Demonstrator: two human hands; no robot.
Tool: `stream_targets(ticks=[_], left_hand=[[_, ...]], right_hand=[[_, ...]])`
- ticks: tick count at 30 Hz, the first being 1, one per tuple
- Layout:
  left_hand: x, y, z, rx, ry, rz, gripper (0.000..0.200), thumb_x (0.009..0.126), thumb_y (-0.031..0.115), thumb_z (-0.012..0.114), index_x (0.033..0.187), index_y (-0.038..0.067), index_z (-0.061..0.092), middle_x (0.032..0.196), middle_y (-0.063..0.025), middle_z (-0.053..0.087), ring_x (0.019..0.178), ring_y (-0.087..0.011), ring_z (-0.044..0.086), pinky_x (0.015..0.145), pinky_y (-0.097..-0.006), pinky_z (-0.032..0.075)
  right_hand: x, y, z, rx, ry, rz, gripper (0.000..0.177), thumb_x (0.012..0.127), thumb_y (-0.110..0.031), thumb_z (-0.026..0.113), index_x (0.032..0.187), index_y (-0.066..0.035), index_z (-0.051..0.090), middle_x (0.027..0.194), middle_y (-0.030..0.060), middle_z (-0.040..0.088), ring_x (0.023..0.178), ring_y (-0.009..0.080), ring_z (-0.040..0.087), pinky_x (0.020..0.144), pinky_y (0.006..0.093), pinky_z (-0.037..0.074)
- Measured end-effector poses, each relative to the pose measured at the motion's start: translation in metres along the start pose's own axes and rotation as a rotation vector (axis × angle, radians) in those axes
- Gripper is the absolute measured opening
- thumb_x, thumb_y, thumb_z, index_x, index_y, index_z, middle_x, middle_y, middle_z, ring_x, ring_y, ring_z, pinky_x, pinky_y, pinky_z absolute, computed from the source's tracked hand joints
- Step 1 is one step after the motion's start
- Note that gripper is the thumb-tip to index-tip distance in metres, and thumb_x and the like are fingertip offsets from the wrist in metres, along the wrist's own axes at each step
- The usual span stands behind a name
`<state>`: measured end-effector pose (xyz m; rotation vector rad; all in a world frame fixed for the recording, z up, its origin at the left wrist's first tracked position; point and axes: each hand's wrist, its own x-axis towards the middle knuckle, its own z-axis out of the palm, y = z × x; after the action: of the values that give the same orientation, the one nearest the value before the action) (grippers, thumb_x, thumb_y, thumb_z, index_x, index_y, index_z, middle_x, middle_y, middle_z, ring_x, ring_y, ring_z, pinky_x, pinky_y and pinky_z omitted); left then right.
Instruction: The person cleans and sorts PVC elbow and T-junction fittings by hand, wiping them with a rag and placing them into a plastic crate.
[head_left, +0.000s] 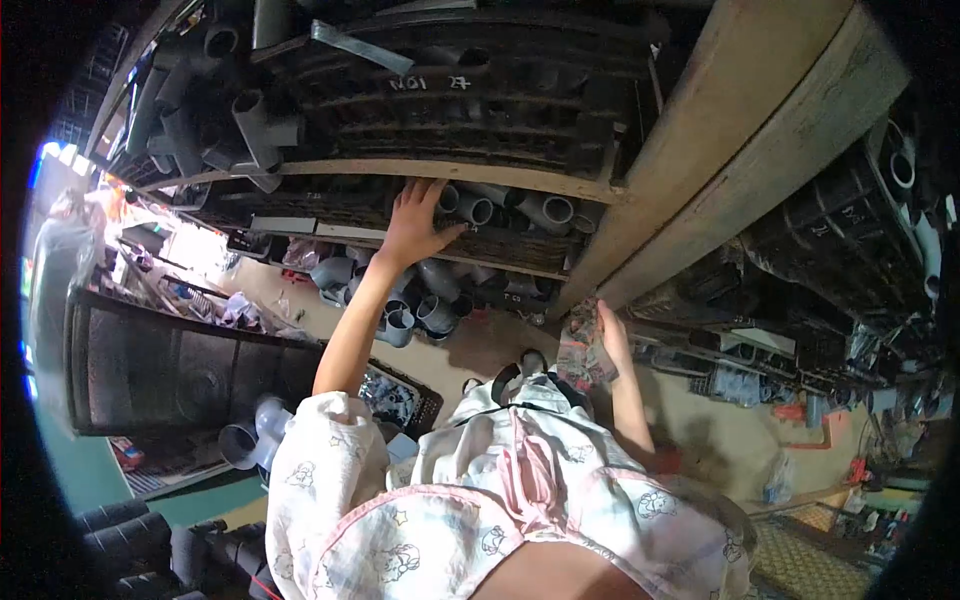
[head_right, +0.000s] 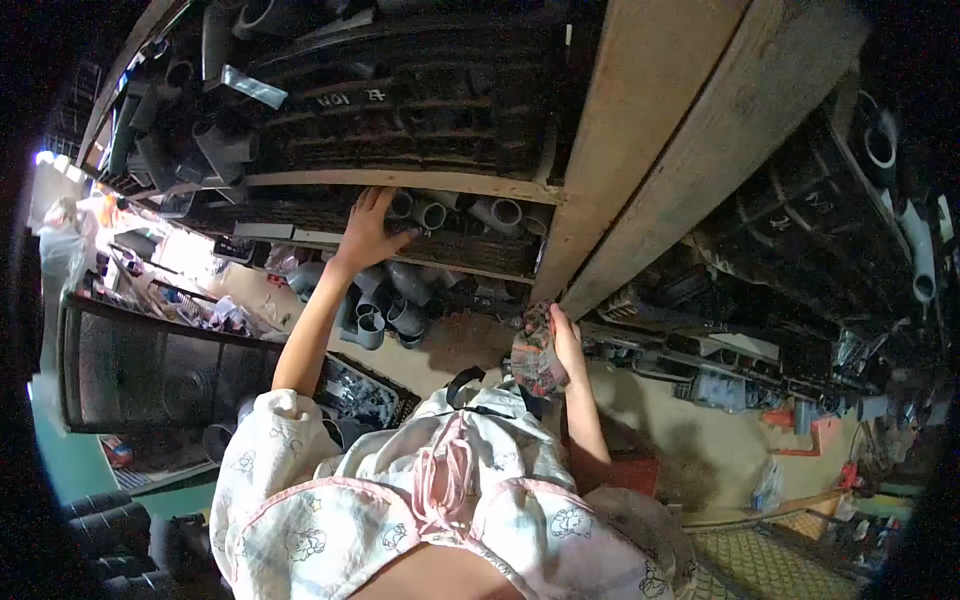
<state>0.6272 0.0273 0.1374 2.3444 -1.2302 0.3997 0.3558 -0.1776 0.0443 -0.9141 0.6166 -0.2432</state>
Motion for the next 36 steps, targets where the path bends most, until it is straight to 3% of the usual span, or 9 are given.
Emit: stream_targets(ticks=[3, 6, 15, 18, 21, 24, 25, 28, 36], left_hand=[[0.007, 0.03, 0.0, 0.15, -0.009, 0.092, 0.06, 0.065, 0.031, 0.065, 0.116, 0.009, 0.044, 0.119, -0.0146, 0.04, 0.113, -0.0353, 0.033, 0.091, -0.0436, 0.029], [0.014, 0.043, 0.006, 0.166, -0.095, -0.085, 0.046, 0.067, 0.032, 0.064, 0.104, 0.006, 0.054, 0.114, -0.0133, 0.044, 0.109, -0.0333, 0.039, 0.092, -0.0434, 0.03], [0.024, 0.022, 0.023, -0.003, 0.063, -0.001, 0.022, 0.069, 0.016, 0.06, 0.085, 0.002, 0.061, 0.089, -0.0137, 0.056, 0.09, -0.0318, 0.051, 0.074, -0.0387, 0.043], [0.023, 0.011, 0.019, -0.342, 0.146, -0.07, 0.017, 0.075, 0.014, 0.057, 0.086, 0.002, 0.06, 0.086, -0.0123, 0.057, 0.084, -0.0262, 0.054, 0.072, -0.0336, 0.042], [0.023, -0.012, 0.024, -0.792, 0.157, -0.575, 0.02, 0.08, 0.017, 0.054, 0.09, 0.0, 0.059, 0.087, -0.0096, 0.058, 0.083, -0.0185, 0.053, 0.07, -0.0286, 0.04], [0.024, -0.017, 0.034, -1.168, 0.326, -0.719, 0.029, 0.085, 0.022, 0.051, 0.105, 0.001, 0.051, 0.095, -0.004, 0.057, 0.071, -0.0092, 0.05, 0.065, -0.0276, 0.041], [0.027, 0.007, 0.015, -1.401, 0.349, -0.851, 0.036, 0.087, 0.024, 0.047, 0.115, 0.004, 0.043, 0.108, -0.0074, 0.051, 0.085, -0.0159, 0.051, 0.073, -0.0304, 0.042], [0.022, 0.013, 0.021, -1.833, 0.372, -0.801, 0.036, 0.087, 0.025, 0.042, 0.116, 0.003, 0.04, 0.113, -0.0094, 0.045, 0.105, -0.0254, 0.045, 0.087, -0.039, 0.038], [-0.001, 0.009, 0.039, -2.364, 0.44, -0.72, 0.034, 0.085, 0.033, 0.036, 0.102, 0.004, 0.047, 0.099, -0.0096, 0.052, 0.092, -0.0257, 0.05, 0.082, -0.0418, 0.041]], right_hand=[[0.014, 0.016, -0.004, -0.142, 0.069, -0.157, 0.029, 0.086, -0.035, 0.046, 0.074, -0.008, 0.05, 0.062, -0.0027, 0.044, 0.055, 0.0071, 0.043, 0.05, 0.0232, 0.034], [0.021, 0.023, -0.009, -0.307, -0.008, -0.154, 0.035, 0.087, -0.036, 0.044, 0.066, -0.01, 0.04, 0.059, -0.0043, 0.032, 0.054, 0.0068, 0.034, 0.052, 0.0247, 0.032], [-0.013, -0.006, 0.029, -0.418, 0.079, -0.136, 0.033, 0.087, -0.034, 0.043, 0.075, -0.004, 0.048, 0.062, -0.0039, 0.035, 0.058, 0.008, 0.034, 0.055, 0.0231, 0.03], [-0.007, 0.001, 0.019, -0.456, 0.051, -0.16, 0.032, 0.087, -0.032, 0.044, 0.078, -0.002, 0.05, 0.063, -0.0036, 0.035, 0.06, 0.0082, 0.034, 0.058, 0.0227, 0.03], [-0.004, 0.01, 0.021, -0.439, 0.016, -0.151, 0.032, 0.087, -0.031, 0.044, 0.077, -0.002, 0.049, 0.064, -0.0034, 0.035, 0.061, 0.0082, 0.033, 0.06, 0.0228, 0.031], [0.0, 0.009, 0.033, -0.435, 0.006, -0.161, 0.031, 0.087, -0.031, 0.044, 0.073, -0.003, 0.047, 0.063, -0.0033, 0.034, 0.06, 0.0084, 0.033, 0.058, 0.0232, 0.03], [0.001, 0.009, 0.035, -0.434, 0.008, -0.156, 0.031, 0.087, -0.031, 0.043, 0.072, -0.004, 0.046, 0.063, -0.0033, 0.034, 0.06, 0.0084, 0.033, 0.058, 0.0231, 0.03], [-0.005, -0.003, 0.051, -0.423, -0.022, -0.129, 0.032, 0.087, -0.031, 0.043, 0.069, -0.005, 0.045, 0.062, -0.0034, 0.033, 0.059, 0.0081, 0.033, 0.057, 0.0231, 0.03], [0.003, 0.009, 0.058, -0.35, -0.117, -0.146, 0.031, 0.088, -0.031, 0.042, 0.078, -0.003, 0.051, 0.069, 0.001, 0.049, 0.063, 0.0097, 0.047, 0.06, 0.0228, 0.036]])
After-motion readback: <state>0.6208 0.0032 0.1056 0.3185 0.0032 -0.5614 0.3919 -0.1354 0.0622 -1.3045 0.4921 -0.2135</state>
